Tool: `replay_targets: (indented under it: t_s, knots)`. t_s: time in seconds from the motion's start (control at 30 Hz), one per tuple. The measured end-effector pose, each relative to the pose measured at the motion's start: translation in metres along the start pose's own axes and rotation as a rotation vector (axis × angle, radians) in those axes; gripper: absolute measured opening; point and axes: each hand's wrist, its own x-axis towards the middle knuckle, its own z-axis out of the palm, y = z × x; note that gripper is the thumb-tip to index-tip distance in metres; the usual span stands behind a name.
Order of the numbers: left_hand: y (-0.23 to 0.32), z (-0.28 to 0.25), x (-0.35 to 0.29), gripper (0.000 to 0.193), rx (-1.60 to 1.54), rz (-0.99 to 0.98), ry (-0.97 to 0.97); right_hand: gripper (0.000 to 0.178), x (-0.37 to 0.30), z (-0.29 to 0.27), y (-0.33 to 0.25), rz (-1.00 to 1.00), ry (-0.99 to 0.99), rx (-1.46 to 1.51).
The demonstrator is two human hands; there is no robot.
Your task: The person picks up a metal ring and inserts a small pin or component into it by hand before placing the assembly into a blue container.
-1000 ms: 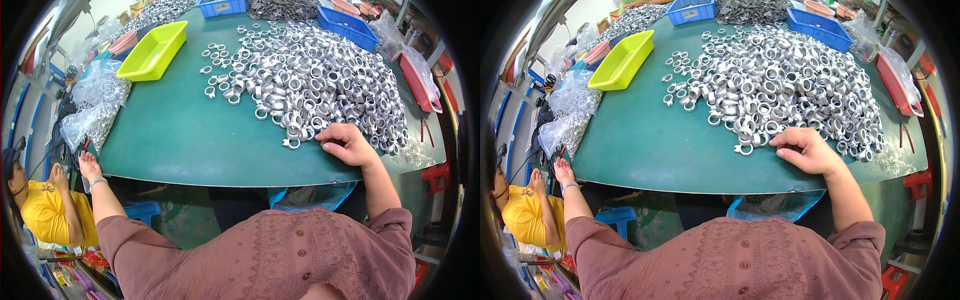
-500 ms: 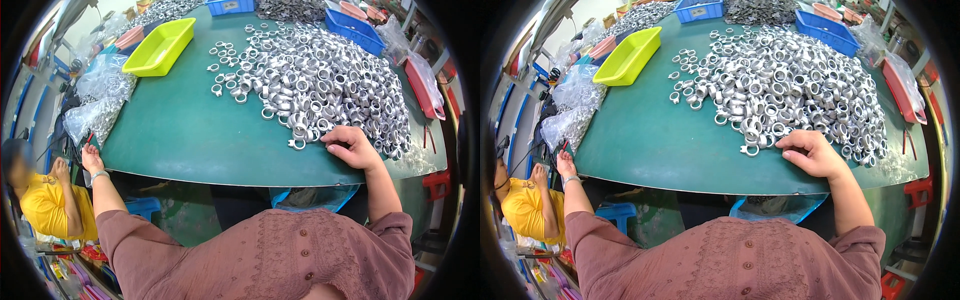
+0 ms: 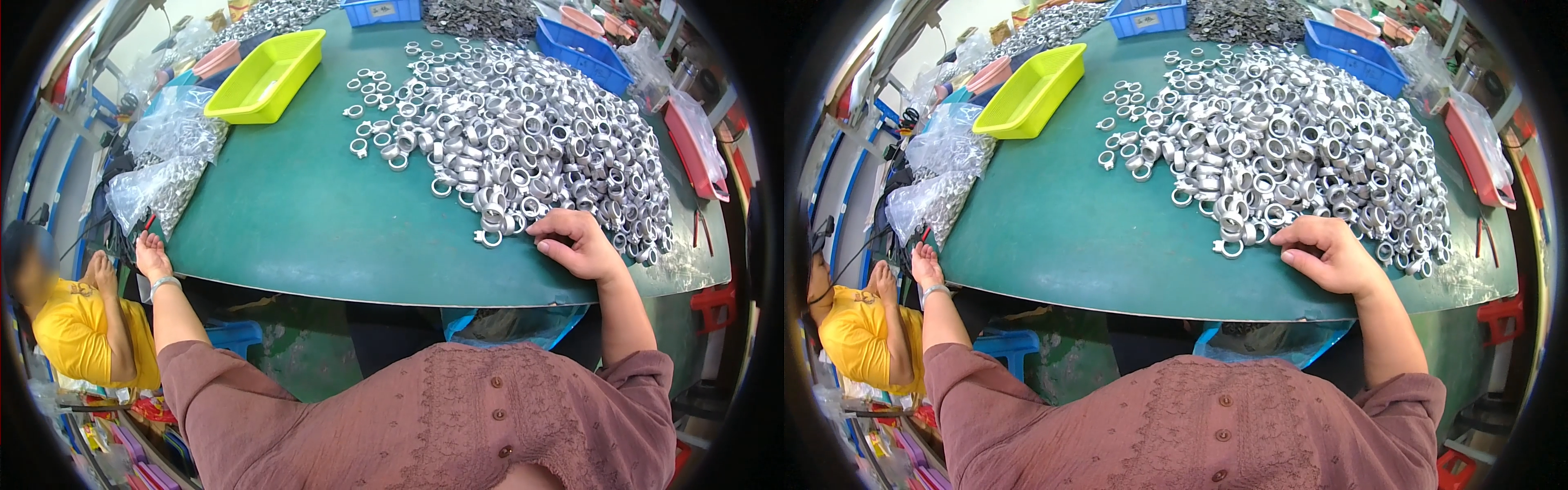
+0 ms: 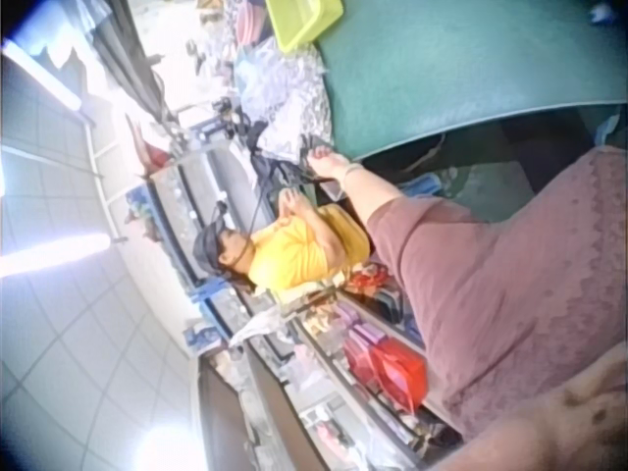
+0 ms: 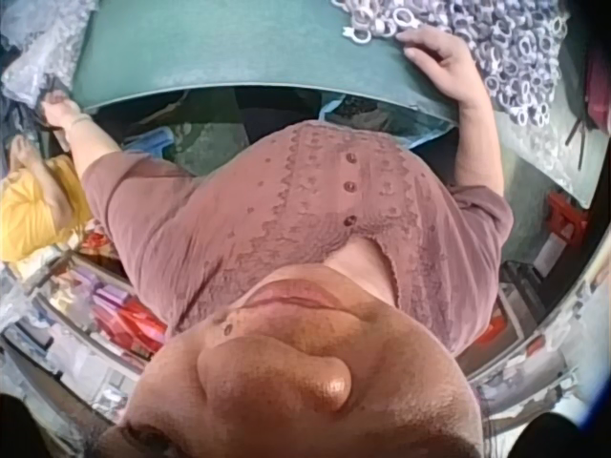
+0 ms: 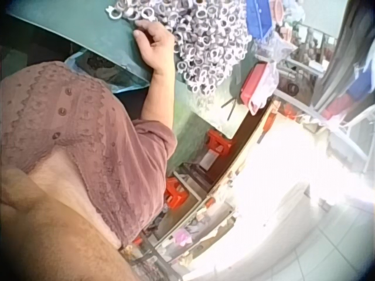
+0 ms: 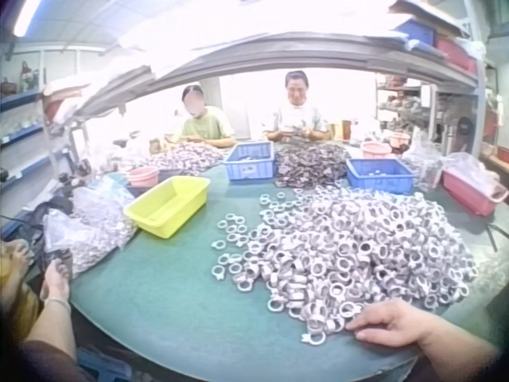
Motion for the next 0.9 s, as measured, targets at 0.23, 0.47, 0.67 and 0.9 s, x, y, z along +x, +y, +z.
replay_targets:
  t_s: [0.23,0.47,0.67,0.9]
  knots:
    - [-0.008,-0.03,0.016,0.01,-0.311,-0.039,-0.276,0.016,0.003,0.006,0.005,-0.129,0.07,-0.116]
    - [0.01,0.018,-0.039,0.028,-0.066,-0.021,0.087,0.014,0.0,0.013,0.001,-0.017,0.089,-0.034]
    - [0.013,0.019,-0.045,0.028,-0.1,-0.024,0.105,0.014,0.001,0.011,0.004,0.005,0.075,-0.038]
    - [0.014,0.023,-0.043,0.028,-0.118,-0.024,0.096,0.014,0.0,0.011,0.004,-0.017,0.1,-0.057]
